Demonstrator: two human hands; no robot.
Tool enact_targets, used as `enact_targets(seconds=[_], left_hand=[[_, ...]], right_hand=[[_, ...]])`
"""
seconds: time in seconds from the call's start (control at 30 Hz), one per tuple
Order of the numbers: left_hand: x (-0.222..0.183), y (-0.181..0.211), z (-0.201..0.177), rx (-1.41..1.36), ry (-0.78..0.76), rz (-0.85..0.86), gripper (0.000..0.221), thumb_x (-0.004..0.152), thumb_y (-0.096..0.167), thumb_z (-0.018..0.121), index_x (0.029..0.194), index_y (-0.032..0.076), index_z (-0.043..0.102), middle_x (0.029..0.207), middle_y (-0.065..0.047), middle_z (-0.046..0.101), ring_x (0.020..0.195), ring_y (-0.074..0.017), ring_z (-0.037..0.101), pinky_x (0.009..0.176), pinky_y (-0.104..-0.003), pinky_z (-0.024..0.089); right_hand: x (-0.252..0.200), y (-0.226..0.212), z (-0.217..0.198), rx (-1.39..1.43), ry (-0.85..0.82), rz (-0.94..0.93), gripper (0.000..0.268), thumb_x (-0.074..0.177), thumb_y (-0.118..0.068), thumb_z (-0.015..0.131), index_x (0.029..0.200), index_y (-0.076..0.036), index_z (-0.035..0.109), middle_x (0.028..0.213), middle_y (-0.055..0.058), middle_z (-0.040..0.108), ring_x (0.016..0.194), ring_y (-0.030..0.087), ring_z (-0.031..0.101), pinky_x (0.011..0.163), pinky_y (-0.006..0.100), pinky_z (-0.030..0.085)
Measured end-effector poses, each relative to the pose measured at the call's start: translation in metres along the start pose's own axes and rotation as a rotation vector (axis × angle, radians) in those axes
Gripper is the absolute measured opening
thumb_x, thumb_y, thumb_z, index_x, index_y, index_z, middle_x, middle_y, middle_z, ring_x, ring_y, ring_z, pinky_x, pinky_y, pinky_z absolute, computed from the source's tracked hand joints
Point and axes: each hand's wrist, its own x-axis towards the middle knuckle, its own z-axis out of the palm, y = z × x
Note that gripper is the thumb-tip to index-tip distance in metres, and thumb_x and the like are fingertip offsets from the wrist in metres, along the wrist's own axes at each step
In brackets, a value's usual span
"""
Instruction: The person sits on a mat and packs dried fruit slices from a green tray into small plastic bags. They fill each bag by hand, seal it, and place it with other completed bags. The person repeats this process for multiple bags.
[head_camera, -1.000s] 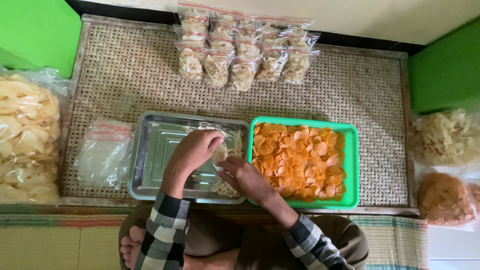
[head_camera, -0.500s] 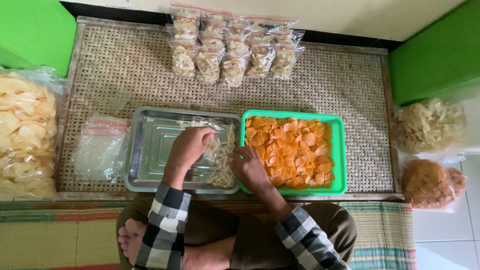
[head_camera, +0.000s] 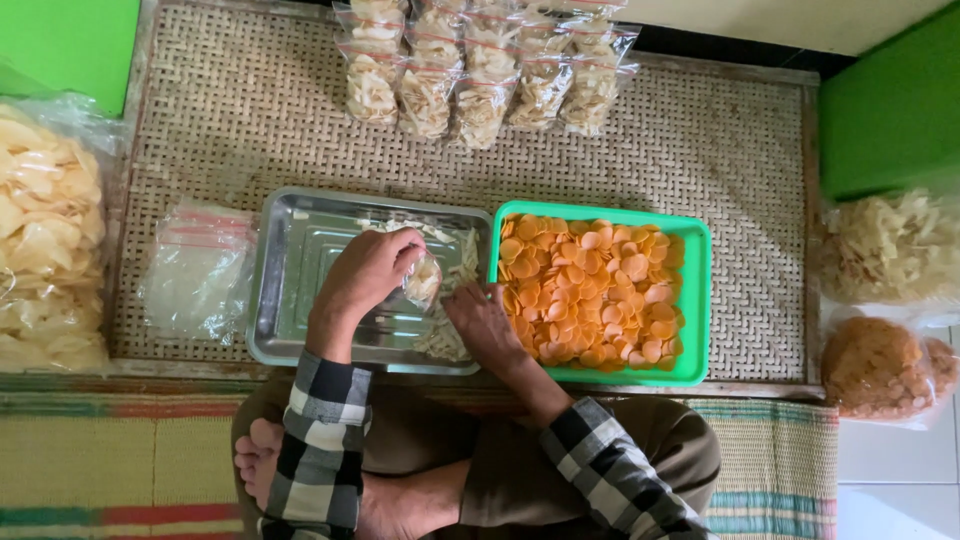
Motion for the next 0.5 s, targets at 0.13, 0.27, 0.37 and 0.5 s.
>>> enact_targets(seconds=[0.13,0.27,0.37,0.5], left_hand=[[0.001,-0.002,-0.004,0.023,-0.016,-0.017,0.022,0.104,0.029,0.054,0.112,0.016,0.07,0.088,-0.019,0.075,0.084,-0.0419,0.072,0.077,-0.052,0.057],[0.002,0.002,-0.008,0.023,-0.026,-0.018,0.024,0.104,0.027,0.054,0.111,0.012,0.071,0.087,-0.022,0.075,0.083,-0.0433,0.072,0.077,-0.052,0.057],[0.005,0.005,-0.005,0.01,-0.039,-0.003,0.024,0.105,0.025,0.053,0.109,0.01,0.071,0.087,-0.022,0.075,0.082,-0.0416,0.073,0.077,-0.05,0.057],[0.009,0.008,0.0,0.01,-0.071,0.047,0.022,0.104,0.019,0.054,0.109,0.009,0.073,0.089,-0.018,0.076,0.079,-0.0347,0.075,0.076,-0.043,0.058]], right_hand=[[0.005,0.012,-0.013,0.107,-0.09,0.035,0.017,0.08,-0.01,0.072,0.095,-0.016,0.067,0.093,0.004,0.061,0.092,0.023,0.059,0.085,0.043,0.041],[0.02,0.017,-0.053,0.464,-0.14,0.178,0.009,0.088,-0.006,0.07,0.094,-0.013,0.069,0.087,0.007,0.066,0.085,0.031,0.068,0.078,0.042,0.049],[0.029,0.03,-0.078,0.773,-0.13,0.307,0.01,0.088,-0.002,0.072,0.095,-0.01,0.071,0.084,0.01,0.072,0.082,0.034,0.072,0.074,0.042,0.055],[0.039,0.036,-0.115,0.885,0.009,0.449,0.013,0.083,-0.008,0.082,0.094,-0.012,0.077,0.081,0.007,0.078,0.076,0.022,0.075,0.074,0.03,0.057]])
